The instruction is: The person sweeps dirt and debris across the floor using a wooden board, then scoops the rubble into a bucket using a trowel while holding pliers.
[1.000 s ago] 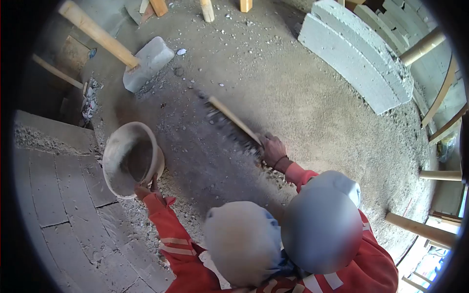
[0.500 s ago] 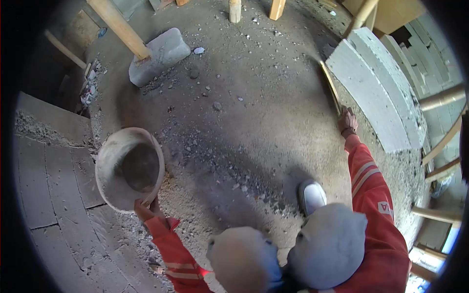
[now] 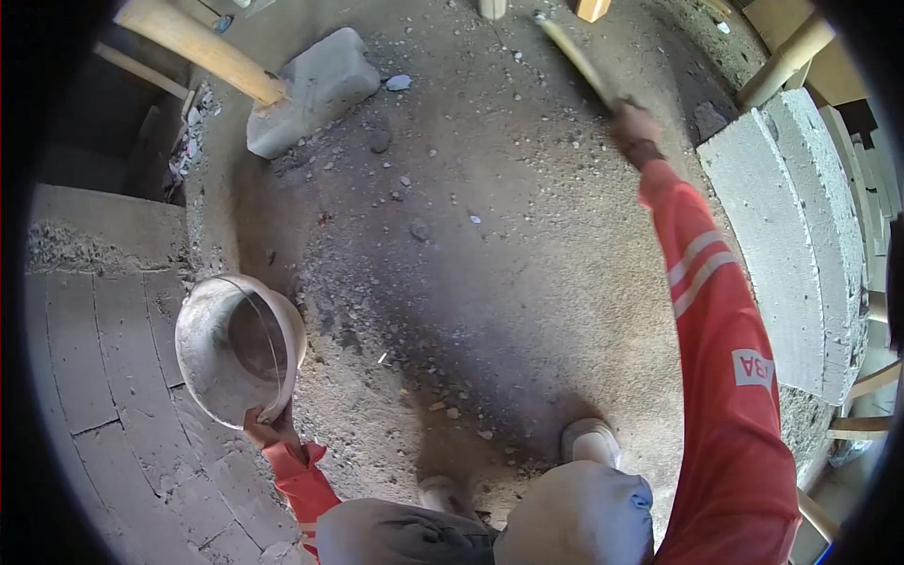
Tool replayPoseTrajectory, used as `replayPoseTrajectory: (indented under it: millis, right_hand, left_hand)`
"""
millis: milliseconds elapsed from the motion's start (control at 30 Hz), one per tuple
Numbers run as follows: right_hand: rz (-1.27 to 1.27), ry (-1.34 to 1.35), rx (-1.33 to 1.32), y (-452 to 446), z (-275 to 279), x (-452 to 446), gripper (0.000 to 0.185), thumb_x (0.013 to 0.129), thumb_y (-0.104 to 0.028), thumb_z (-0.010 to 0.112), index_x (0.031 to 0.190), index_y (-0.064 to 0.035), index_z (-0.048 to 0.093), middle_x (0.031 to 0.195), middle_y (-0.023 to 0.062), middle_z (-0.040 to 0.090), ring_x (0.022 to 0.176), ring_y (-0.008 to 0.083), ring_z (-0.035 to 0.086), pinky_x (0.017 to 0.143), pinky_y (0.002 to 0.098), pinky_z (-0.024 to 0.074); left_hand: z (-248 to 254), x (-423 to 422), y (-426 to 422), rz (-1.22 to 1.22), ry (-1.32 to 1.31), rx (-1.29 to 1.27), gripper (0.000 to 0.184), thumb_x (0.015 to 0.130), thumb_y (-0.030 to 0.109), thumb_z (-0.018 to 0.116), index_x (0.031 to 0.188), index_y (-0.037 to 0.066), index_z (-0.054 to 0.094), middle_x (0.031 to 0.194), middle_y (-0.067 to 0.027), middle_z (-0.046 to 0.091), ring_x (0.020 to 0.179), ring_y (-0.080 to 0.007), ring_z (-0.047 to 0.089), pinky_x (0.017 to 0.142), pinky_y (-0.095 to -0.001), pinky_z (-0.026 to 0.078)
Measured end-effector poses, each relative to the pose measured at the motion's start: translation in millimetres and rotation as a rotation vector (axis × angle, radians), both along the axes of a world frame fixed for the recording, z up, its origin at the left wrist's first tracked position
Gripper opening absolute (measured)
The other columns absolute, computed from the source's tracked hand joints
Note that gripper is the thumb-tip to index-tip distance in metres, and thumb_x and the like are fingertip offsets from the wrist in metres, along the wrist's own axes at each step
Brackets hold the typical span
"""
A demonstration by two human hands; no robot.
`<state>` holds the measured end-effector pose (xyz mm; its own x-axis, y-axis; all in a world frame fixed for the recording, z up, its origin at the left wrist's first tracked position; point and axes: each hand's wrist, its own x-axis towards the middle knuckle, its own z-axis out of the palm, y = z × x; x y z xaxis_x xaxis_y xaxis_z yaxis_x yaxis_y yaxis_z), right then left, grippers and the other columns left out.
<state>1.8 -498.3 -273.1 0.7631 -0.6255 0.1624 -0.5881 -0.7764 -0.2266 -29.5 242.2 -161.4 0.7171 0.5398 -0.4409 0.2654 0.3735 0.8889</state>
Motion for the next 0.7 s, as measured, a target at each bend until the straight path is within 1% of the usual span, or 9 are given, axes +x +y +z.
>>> replayPoseTrajectory:
  millis: [67, 100, 200, 233, 300, 367, 433, 567, 700]
  right_hand:
    - [0.128, 0.029, 0.002, 53.9, 15.0, 15.3, 0.020, 0.085, -0.011, 0.049, 0.102, -0.0064, 0.059, 0.089, 0.0201, 0.064, 0.080, 0.0349, 0.065, 0.067, 0.0445, 0.0541]
    - [0.140, 0.074, -0.033, 77.2, -5.3, 25.7, 0.024, 0.087, -0.013, 0.048, 0.108, -0.0048, 0.054, 0.085, 0.0167, 0.065, 0.077, 0.0356, 0.065, 0.069, 0.0456, 0.0539]
    - [0.454, -0.038, -0.053, 172.7, -9.9, 7.1, 0.029, 0.086, -0.017, 0.048, 0.113, -0.0097, 0.052, 0.115, 0.0139, 0.056, 0.097, 0.0367, 0.059, 0.074, 0.0472, 0.0530]
    - [0.485, -0.093, -0.014, 198.1, -5.3, -3.1, 0.030, 0.081, -0.013, 0.052, 0.111, -0.0096, 0.054, 0.108, 0.0147, 0.056, 0.096, 0.0360, 0.058, 0.074, 0.0467, 0.0522]
    - [0.535, -0.178, 0.044, 232.4, 10.1, -13.1, 0.031, 0.077, -0.010, 0.056, 0.108, -0.0095, 0.056, 0.101, 0.0154, 0.056, 0.095, 0.0352, 0.057, 0.073, 0.0461, 0.0515]
    - [0.540, 0.003, 0.266, 229.4, 23.6, -25.9, 0.025, 0.082, -0.013, 0.051, 0.105, -0.0104, 0.059, 0.110, 0.0129, 0.054, 0.097, 0.0380, 0.056, 0.077, 0.0452, 0.0513]
    - [0.551, -0.223, 0.072, 188.1, 3.8, -24.4, 0.024, 0.079, -0.012, 0.055, 0.102, -0.0092, 0.060, 0.105, 0.0146, 0.056, 0.093, 0.0363, 0.057, 0.077, 0.0445, 0.0504]
    - [0.082, 0.013, 0.031, 77.8, 25.7, 10.8, 0.025, 0.084, -0.014, 0.054, 0.108, -0.0090, 0.059, 0.104, 0.0138, 0.057, 0.094, 0.0354, 0.060, 0.079, 0.0446, 0.0517]
    - [0.110, 0.088, 0.028, 44.9, 5.3, 56.5, 0.029, 0.085, -0.014, 0.052, 0.114, -0.0094, 0.056, 0.109, 0.0142, 0.058, 0.097, 0.0361, 0.059, 0.079, 0.0446, 0.0523]
  left_hand:
    - [7.1, -3.3, -24.6, 0.069, 0.003, 0.022, 0.042, 0.075, 0.019, 0.049, 0.110, -0.004, 0.048, 0.108, -0.0225, 0.053, 0.100, -0.0388, 0.056, 0.087, -0.0505, 0.053]
    - [-1.0, -4.8, -24.4, 0.072, -0.002, 0.023, 0.042, 0.075, 0.019, 0.049, 0.110, -0.004, 0.048, 0.108, -0.0225, 0.053, 0.100, -0.0388, 0.056, 0.087, -0.0505, 0.053]
    - [-21.1, -2.4, -35.4, 0.122, -0.143, -0.047, 0.050, 0.076, 0.022, 0.048, 0.119, -0.004, 0.045, 0.113, -0.0259, 0.048, 0.105, -0.0420, 0.051, 0.091, -0.0510, 0.051]
    - [-36.9, -1.1, -29.3, 0.087, -0.179, 0.141, 0.047, 0.077, 0.022, 0.047, 0.117, -0.004, 0.046, 0.110, -0.0255, 0.049, 0.103, -0.0427, 0.051, 0.092, -0.0510, 0.051]
    - [-23.1, 5.2, -38.3, 0.179, -0.151, -0.025, 0.037, 0.080, 0.018, 0.045, 0.103, -0.011, 0.046, 0.103, -0.0248, 0.049, 0.100, -0.0404, 0.052, 0.090, -0.0515, 0.052]
    - [-6.2, -4.2, -42.6, 0.113, -0.173, -0.047, 0.035, 0.078, 0.013, 0.047, 0.102, -0.013, 0.045, 0.106, -0.0249, 0.049, 0.103, -0.0404, 0.051, 0.093, -0.0532, 0.050]
    - [4.8, -16.5, -35.9, 0.140, -0.164, -0.097, 0.036, 0.078, 0.011, 0.048, 0.104, -0.013, 0.045, 0.109, -0.0252, 0.048, 0.105, -0.0411, 0.050, 0.094, -0.0538, 0.049]
    - [33.3, -68.7, -19.9, 0.116, -0.138, -0.220, 0.044, 0.076, 0.009, 0.048, 0.113, -0.014, 0.042, 0.122, -0.0258, 0.042, 0.113, -0.0432, 0.045, 0.095, -0.0557, 0.048]
    - [48.7, -110.5, -6.2, 0.121, -0.024, -0.192, 0.048, 0.076, 0.008, 0.048, 0.118, -0.012, 0.041, 0.125, -0.0258, 0.041, 0.116, -0.0442, 0.043, 0.093, -0.0567, 0.049]
